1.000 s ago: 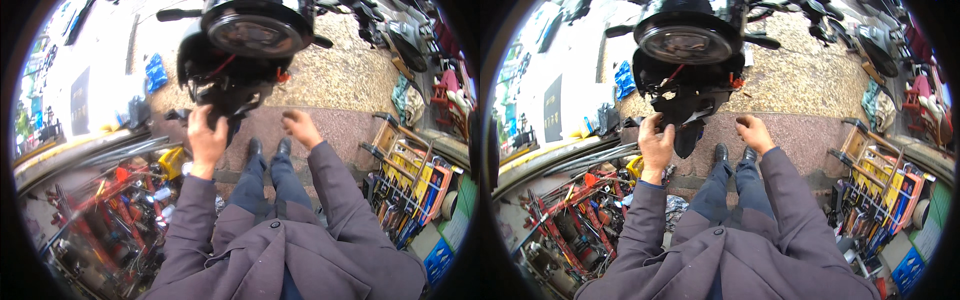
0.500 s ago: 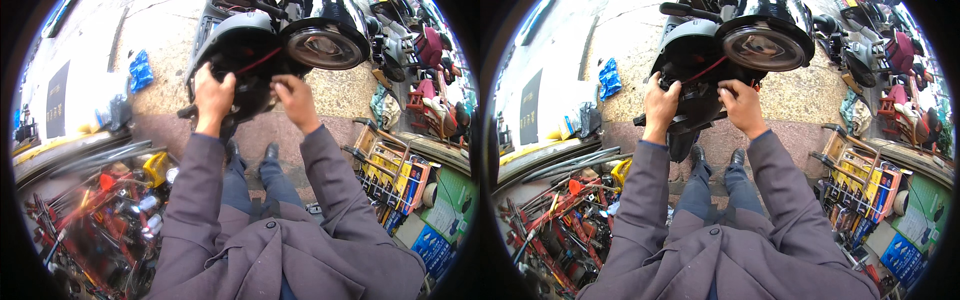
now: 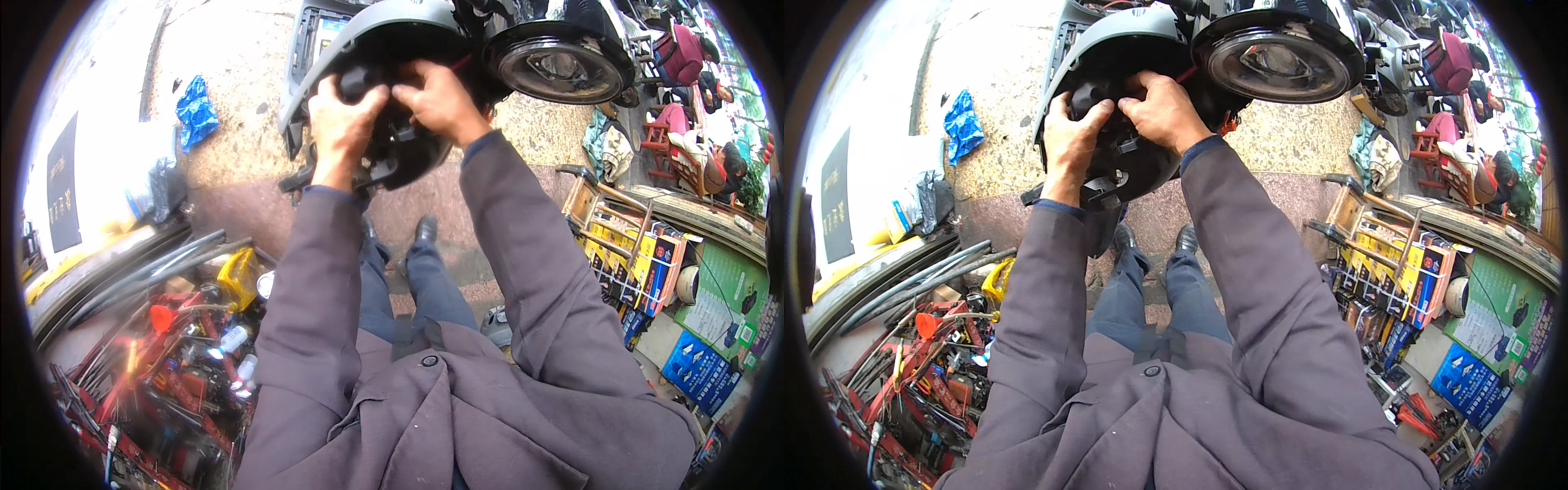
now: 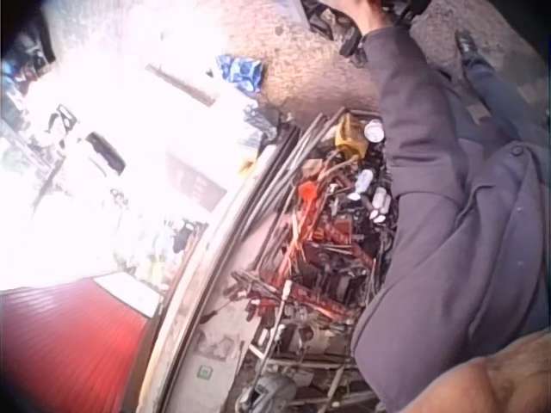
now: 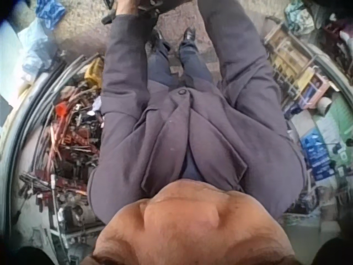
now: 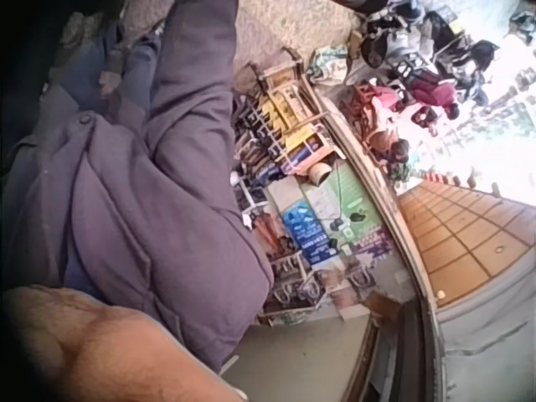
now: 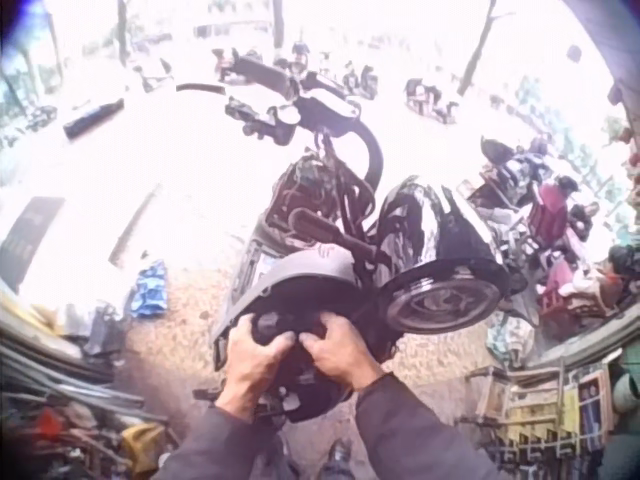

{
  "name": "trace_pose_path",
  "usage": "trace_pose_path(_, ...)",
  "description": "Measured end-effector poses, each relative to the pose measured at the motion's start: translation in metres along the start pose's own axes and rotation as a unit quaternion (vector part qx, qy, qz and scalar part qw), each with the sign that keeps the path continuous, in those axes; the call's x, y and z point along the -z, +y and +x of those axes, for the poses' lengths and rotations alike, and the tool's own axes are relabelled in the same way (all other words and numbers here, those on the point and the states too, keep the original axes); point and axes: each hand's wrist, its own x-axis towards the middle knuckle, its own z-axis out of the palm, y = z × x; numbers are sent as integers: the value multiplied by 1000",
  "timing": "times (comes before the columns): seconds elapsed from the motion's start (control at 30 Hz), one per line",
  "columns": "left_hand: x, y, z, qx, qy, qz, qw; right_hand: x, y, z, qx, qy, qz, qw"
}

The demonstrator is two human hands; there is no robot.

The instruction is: The person routes and secures a red wire along the handlebar and under the front fairing of a motorcycle. They tuck the wire into the bodywork and adjust its position by hand to ensure it is neatly organized.

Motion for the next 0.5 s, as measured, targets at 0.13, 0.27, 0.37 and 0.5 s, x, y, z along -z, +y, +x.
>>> trace_pose_path(0.13,9,-6,-3,-26,-42,-78,996,6,-1,-26,102,13,12,995)
trace_pose_path(0.27,9,-9,2,-47,-55,9,997,8,3,-34,91,33,32,995)
trace_pose_path(0.37,4,-9,6,-103,-37,38,993,8,8,-31,112,77,-24,990)
trace_pose_path(0.5,-1,-7,10,-145,-46,167,974,11,12,-23,95,145,-16,985)
